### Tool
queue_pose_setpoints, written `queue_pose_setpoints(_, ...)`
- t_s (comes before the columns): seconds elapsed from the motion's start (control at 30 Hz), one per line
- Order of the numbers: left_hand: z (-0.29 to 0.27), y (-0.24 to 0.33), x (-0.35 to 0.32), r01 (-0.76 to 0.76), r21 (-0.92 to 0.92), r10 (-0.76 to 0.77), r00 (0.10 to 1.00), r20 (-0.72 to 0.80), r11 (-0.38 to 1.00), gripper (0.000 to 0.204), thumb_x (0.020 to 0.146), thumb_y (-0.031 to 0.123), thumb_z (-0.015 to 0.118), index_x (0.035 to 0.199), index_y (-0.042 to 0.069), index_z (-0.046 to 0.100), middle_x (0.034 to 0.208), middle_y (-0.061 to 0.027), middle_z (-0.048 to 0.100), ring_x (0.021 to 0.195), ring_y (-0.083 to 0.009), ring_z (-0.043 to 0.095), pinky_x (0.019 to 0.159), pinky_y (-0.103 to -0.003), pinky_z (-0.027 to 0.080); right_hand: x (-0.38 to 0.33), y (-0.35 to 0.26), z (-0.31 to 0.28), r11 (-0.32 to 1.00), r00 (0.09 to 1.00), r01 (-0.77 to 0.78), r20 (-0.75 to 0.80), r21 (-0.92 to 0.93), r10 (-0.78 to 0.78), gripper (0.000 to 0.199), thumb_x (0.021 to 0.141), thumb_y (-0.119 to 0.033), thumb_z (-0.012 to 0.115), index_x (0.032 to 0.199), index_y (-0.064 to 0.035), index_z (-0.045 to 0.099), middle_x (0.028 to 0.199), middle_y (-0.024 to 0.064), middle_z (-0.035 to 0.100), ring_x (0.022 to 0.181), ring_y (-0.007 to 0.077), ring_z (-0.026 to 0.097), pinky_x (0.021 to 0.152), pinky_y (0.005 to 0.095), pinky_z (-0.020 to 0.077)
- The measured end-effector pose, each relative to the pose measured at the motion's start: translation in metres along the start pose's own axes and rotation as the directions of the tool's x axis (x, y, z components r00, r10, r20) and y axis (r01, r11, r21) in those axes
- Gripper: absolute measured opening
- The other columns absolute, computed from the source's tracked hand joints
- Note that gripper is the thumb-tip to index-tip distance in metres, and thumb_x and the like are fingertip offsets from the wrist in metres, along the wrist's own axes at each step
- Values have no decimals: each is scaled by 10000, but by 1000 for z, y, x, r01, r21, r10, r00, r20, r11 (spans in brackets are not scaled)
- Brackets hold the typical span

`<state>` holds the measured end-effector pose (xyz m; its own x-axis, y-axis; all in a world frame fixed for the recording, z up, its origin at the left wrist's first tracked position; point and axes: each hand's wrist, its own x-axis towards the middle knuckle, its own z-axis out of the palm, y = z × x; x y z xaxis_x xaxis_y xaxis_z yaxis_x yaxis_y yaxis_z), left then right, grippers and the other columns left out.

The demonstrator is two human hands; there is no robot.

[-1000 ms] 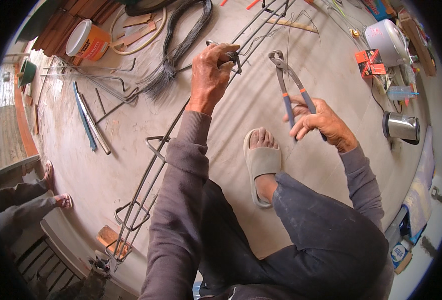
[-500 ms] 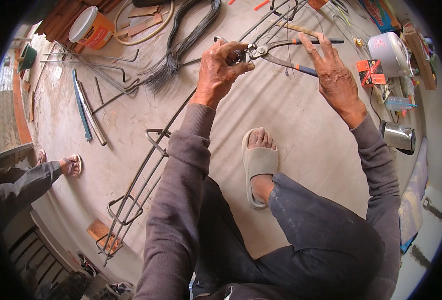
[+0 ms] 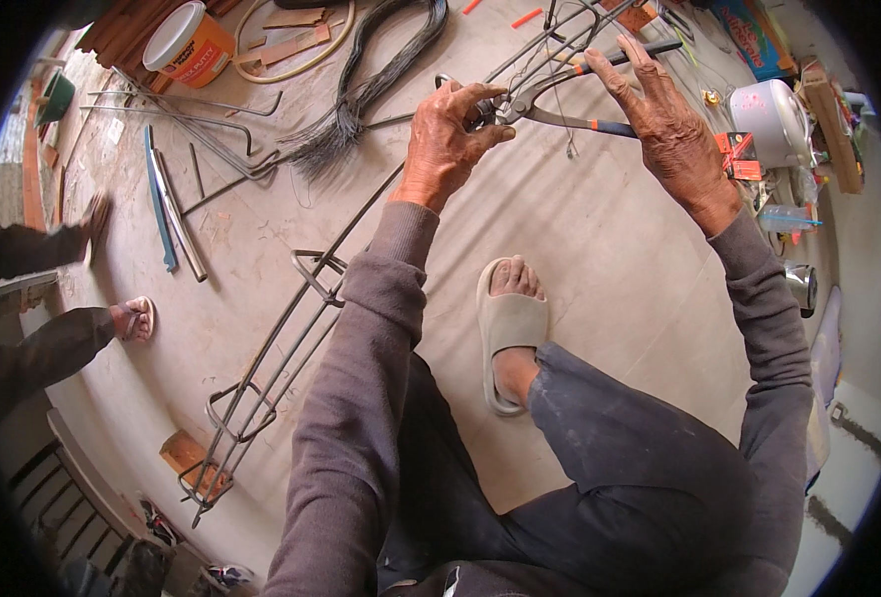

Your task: The person sits on the floor and uses pliers to twist wire ties around a metal frame structure. They repeatedly wrap and tighten the wire at various points along the frame to secure its components.

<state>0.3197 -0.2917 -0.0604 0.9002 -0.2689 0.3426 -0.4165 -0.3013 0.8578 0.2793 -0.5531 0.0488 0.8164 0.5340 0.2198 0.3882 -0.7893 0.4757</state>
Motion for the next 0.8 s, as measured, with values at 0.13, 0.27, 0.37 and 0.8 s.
queue_pose_setpoints(0.13, 0, -3, 0, 4, 34, -4, 1000, -3, 999, 462, 712, 167, 871, 1151, 90, 750, 756, -49, 617, 663, -145, 539, 642, -325, 455, 12, 0, -9, 999, 998, 41, -50, -23, -42, 829, 846, 62, 606, 1561, -255, 333, 1483, 70, 421, 1285, 247, 529, 1014, 345, 534)
queue_pose_setpoints(0.27, -1, -3, -1, 32, 12, -32, 999, 2, 999, 449, 722, 174, 867, 1140, 76, 735, 793, -73, 633, 699, -181, 583, 672, -348, 483, 17, -6, -11, 996, 1000, -5, -10, 88, 6, 970, 808, 199, 529, 1590, -317, 278, 1615, 58, 300, 1385, 278, 467, 1112, 380, 492)
queue_pose_setpoints(0.37, 1, -2, 0, 81, -58, -80, 996, 26, 995, 447, 709, 181, 875, 1118, 81, 724, 868, -110, 646, 780, -248, 642, 729, -382, 526, 19, -3, -11, 998, 999, 15, -34, 66, -12, 966, 809, 201, 527, 1587, -319, 284, 1629, 48, 278, 1392, 270, 463, 1122, 379, 483)
queue_pose_setpoints(0.8, -3, 1, -2, -31, -3, 31, 999, -33, 1000, 400, 740, 155, 827, 1101, 38, 698, 723, -87, 679, 640, -183, 614, 644, -336, 482, 35, 7, -16, 976, 981, 165, -76, -144, -177, 889, 853, 111, 565, 1596, -284, 277, 1534, 77, 382, 1278, 226, 538, 1099, 351, 489)
